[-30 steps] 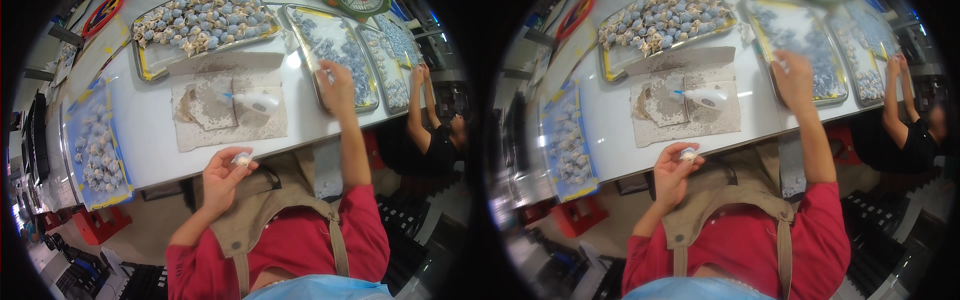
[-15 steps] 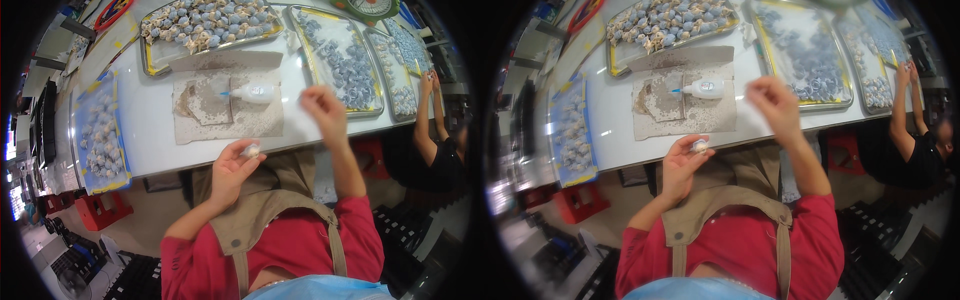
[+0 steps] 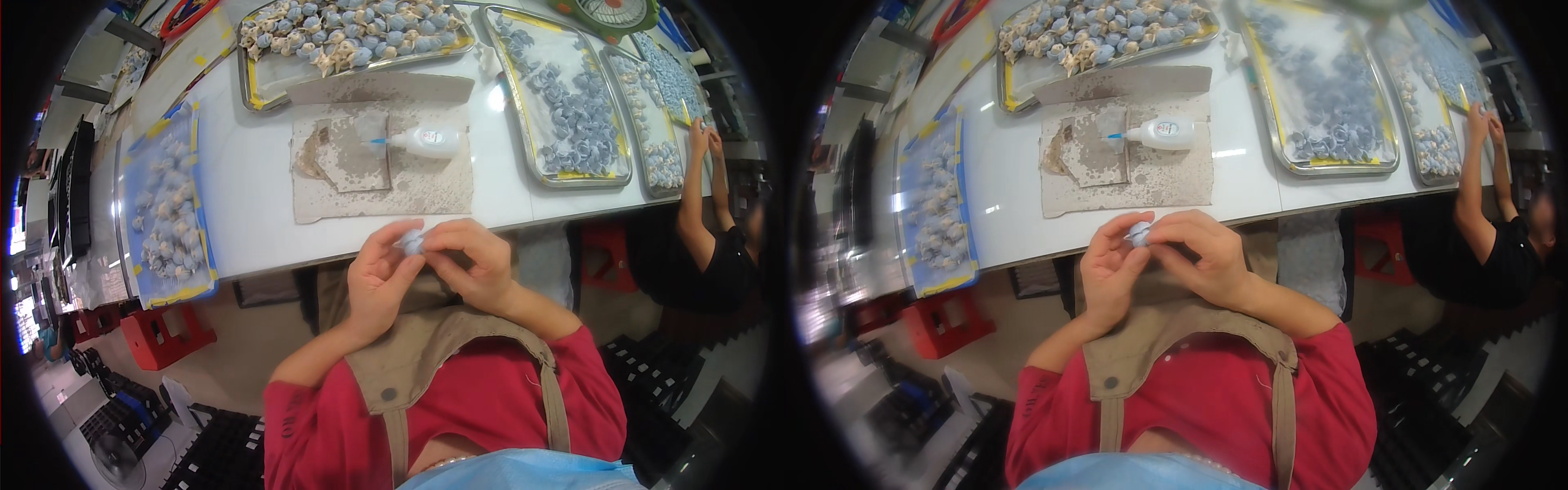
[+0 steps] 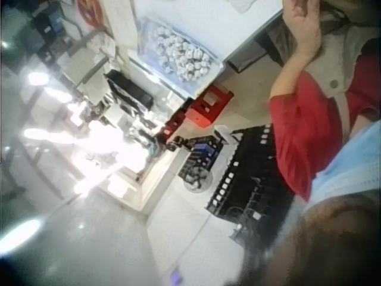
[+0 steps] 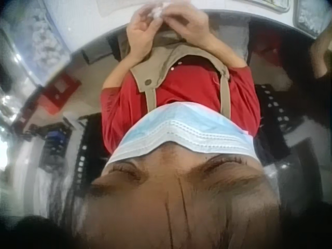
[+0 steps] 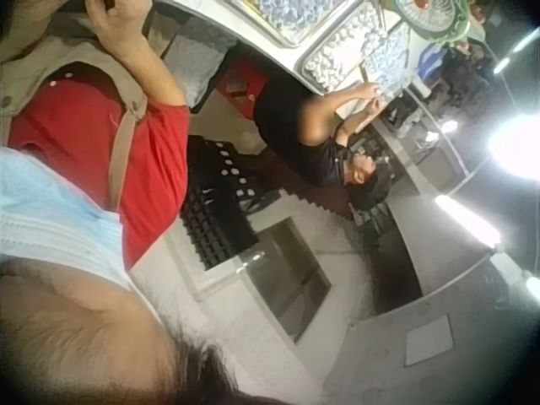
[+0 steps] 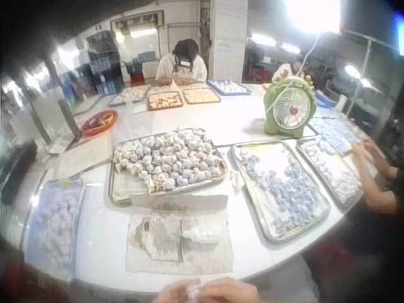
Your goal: The person repeatedly picks small blue and white objects from a tray, applies a small amount of liquid from a squeeze bottle, and places the treated items into a plastic container. The process is repetitive and involves handling many small items one at a time.
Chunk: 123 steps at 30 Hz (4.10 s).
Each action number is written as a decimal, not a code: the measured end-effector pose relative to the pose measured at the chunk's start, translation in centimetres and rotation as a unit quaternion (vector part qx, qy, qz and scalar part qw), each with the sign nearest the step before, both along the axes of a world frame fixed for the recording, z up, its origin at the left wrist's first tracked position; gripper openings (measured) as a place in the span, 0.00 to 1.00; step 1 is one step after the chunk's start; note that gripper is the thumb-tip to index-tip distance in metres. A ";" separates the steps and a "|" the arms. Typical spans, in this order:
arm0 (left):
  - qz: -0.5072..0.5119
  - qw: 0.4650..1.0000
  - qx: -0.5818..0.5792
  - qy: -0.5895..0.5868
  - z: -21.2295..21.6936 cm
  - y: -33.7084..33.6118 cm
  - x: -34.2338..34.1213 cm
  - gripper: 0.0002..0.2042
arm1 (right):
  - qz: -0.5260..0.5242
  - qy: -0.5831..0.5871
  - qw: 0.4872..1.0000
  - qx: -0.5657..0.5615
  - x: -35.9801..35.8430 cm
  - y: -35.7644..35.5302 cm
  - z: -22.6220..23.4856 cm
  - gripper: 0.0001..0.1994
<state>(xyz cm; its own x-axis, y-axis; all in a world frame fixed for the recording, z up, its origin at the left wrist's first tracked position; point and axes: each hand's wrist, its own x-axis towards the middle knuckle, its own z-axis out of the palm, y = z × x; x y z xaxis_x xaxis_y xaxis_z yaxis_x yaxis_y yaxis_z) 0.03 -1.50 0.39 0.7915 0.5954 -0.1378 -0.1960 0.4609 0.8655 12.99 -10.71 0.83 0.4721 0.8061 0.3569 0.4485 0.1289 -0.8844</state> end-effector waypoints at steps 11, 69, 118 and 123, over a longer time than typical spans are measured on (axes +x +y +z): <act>-0.007 0.993 0.100 0.058 -0.1 0.6 -0.7 0.15 | 0.000 -0.150 0.989 0.007 -0.2 0.1 1.1 0.12; -0.076 0.985 0.155 -0.013 -0.4 2.8 -1.5 0.13 | 0.286 0.542 0.790 -0.029 0.8 1.2 0.4 0.20; -0.060 0.995 -0.061 0.051 0.4 5.2 -2.1 0.15 | -0.119 -0.175 0.969 -0.131 6.4 4.9 -2.5 0.26; -0.050 0.982 -0.165 0.074 -0.7 1.2 -1.4 0.17 | -0.106 -0.198 0.962 -0.153 5.5 4.7 -1.8 0.23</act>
<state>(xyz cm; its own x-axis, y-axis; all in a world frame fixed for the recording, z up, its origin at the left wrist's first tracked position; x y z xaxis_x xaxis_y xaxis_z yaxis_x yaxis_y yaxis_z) -1.35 -0.31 -0.32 0.8005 0.4195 -0.4280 -0.0199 0.7324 0.6806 18.50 -5.99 -0.92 0.5133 0.8026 0.3040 0.7462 -0.2424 -0.6200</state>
